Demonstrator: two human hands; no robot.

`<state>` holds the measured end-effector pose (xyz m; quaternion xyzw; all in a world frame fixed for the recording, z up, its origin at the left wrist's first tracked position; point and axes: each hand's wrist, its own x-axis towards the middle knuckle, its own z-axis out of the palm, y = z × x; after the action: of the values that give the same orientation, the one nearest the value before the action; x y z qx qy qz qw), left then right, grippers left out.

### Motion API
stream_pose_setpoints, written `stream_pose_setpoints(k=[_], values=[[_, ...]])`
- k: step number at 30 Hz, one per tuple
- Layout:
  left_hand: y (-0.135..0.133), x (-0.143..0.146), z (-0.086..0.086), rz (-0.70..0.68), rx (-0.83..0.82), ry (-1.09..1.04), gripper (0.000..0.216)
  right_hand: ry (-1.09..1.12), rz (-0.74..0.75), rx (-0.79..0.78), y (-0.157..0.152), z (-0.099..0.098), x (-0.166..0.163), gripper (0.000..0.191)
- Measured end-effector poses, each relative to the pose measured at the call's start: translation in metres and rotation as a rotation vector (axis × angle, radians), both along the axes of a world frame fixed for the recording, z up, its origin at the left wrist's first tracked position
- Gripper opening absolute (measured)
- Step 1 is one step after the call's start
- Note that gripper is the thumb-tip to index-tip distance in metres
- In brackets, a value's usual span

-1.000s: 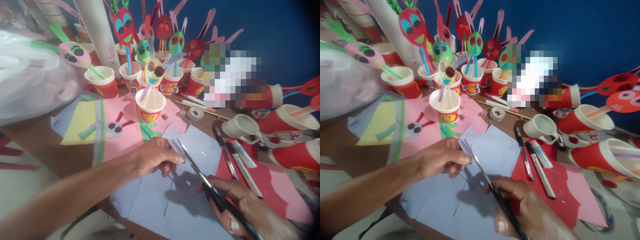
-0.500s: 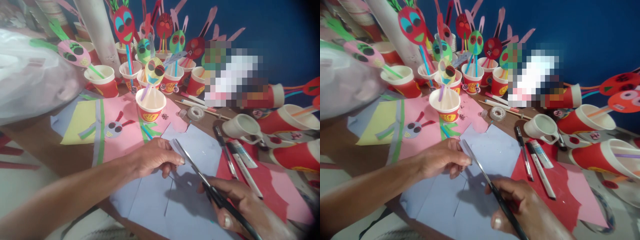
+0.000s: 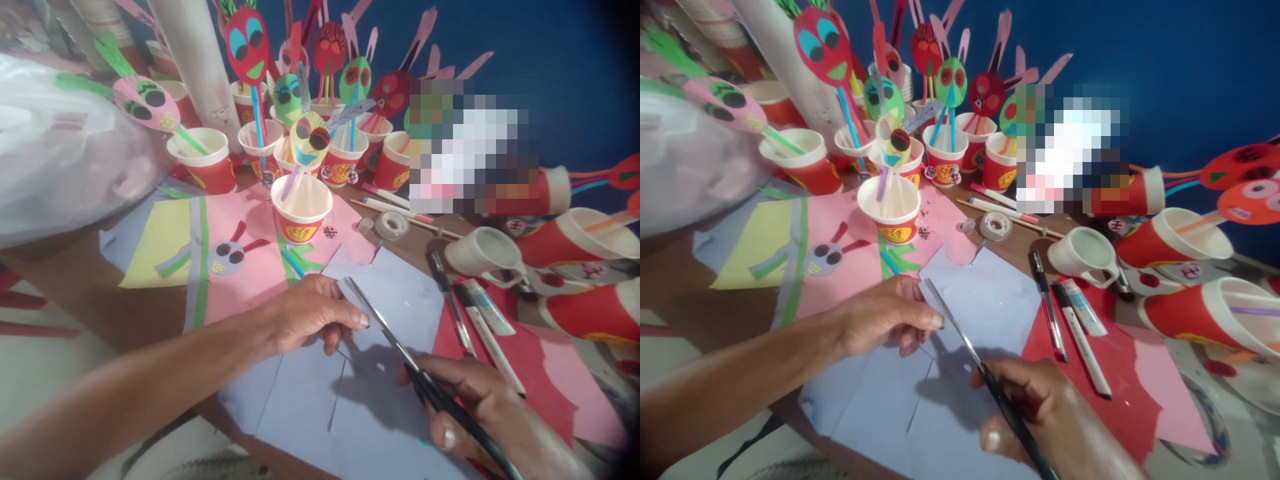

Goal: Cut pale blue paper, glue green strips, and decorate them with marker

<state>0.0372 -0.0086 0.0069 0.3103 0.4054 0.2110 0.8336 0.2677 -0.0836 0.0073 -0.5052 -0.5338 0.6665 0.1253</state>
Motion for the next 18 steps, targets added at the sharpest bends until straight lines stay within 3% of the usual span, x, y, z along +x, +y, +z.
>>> stream_pose_setpoints(k=[12, 18], values=[[0.0003, 0.0016, 0.0022, -0.042, -0.022, 0.051, 0.009, -0.023, 0.033, -0.088, 0.0056, 0.005, -0.0006, 0.051], [-0.0012, 0.0008, 0.0001, -0.049, -0.008, 0.05, 0.011, -0.073, 0.001, -0.003, -0.0003, 0.0032, 0.0002, 0.046]])
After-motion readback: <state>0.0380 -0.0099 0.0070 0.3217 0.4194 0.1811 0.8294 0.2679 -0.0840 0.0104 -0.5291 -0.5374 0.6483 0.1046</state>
